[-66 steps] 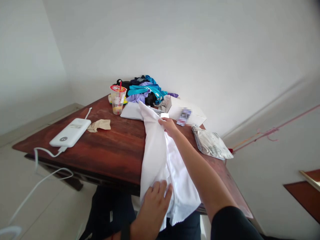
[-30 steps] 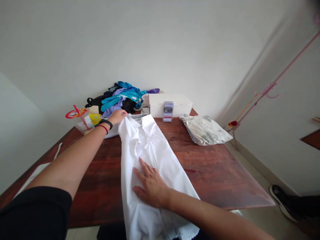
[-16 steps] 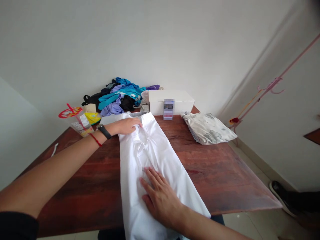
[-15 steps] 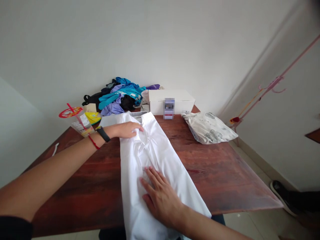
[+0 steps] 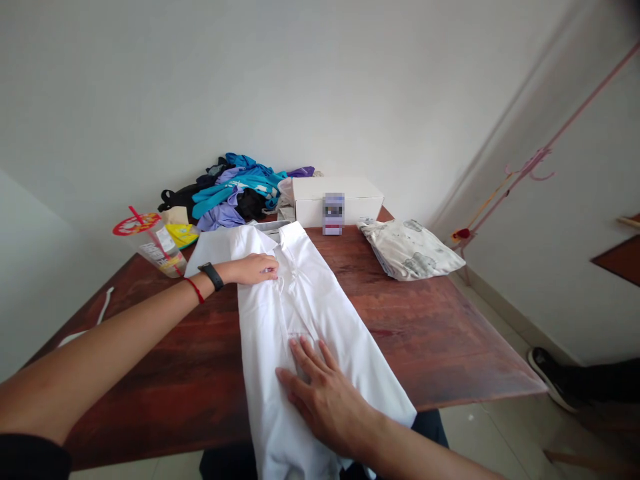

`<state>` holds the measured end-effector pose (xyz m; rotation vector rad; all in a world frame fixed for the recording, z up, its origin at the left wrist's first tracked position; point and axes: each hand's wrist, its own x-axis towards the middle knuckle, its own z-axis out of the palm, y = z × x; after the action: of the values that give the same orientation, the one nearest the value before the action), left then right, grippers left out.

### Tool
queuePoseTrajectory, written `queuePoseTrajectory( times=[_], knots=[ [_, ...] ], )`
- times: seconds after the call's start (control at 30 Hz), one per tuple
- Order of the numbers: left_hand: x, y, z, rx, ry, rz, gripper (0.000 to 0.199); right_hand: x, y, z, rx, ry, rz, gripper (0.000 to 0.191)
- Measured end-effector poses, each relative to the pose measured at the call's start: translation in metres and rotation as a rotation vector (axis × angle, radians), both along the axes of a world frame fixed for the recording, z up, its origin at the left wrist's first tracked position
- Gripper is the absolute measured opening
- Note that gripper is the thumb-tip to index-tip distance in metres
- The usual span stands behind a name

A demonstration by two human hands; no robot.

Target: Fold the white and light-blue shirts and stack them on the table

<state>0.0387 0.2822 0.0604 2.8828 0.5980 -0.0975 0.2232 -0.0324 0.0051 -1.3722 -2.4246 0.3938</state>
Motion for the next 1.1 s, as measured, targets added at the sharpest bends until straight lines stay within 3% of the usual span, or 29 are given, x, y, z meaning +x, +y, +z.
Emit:
queuePoseTrajectory(
  times=[0.13, 0.3, 0.57, 0.8, 0.97, 1.1],
  knots=[
    [-0.002, -0.01, 0.002, 0.068, -0.033, 0.073, 0.031, 0.002, -0.029, -0.002, 0.042, 0.07, -0.072, 0.044],
    [-0.005, -0.021, -0.001, 0.187, -0.081, 0.122, 0.03, -0.001, -0.053, -0.014, 0.055, 0.255, -0.201, 0.026],
    [-0.008, -0.034, -0.022, 0.433, -0.092, 0.104, 0.03, 0.001, -0.071, -0.013, -0.277, 0.274, -0.21, 0.023],
    [0.0, -0.038, -0.029, 0.406, -0.104, 0.157, 0.028, 0.011, -0.089, -0.009, -0.408, 0.417, -0.364, 0.026],
    [0.001, -0.043, -0.025, 0.391, -0.098, 0.179, 0.029, 0.007, -0.093, -0.015, -0.5, 0.316, -0.351, 0.029],
    [-0.004, -0.053, -0.018, 0.205, -0.139, 0.11, 0.037, 0.008, -0.098, -0.025, -0.524, 0.226, -0.317, 0.025]
  ],
)
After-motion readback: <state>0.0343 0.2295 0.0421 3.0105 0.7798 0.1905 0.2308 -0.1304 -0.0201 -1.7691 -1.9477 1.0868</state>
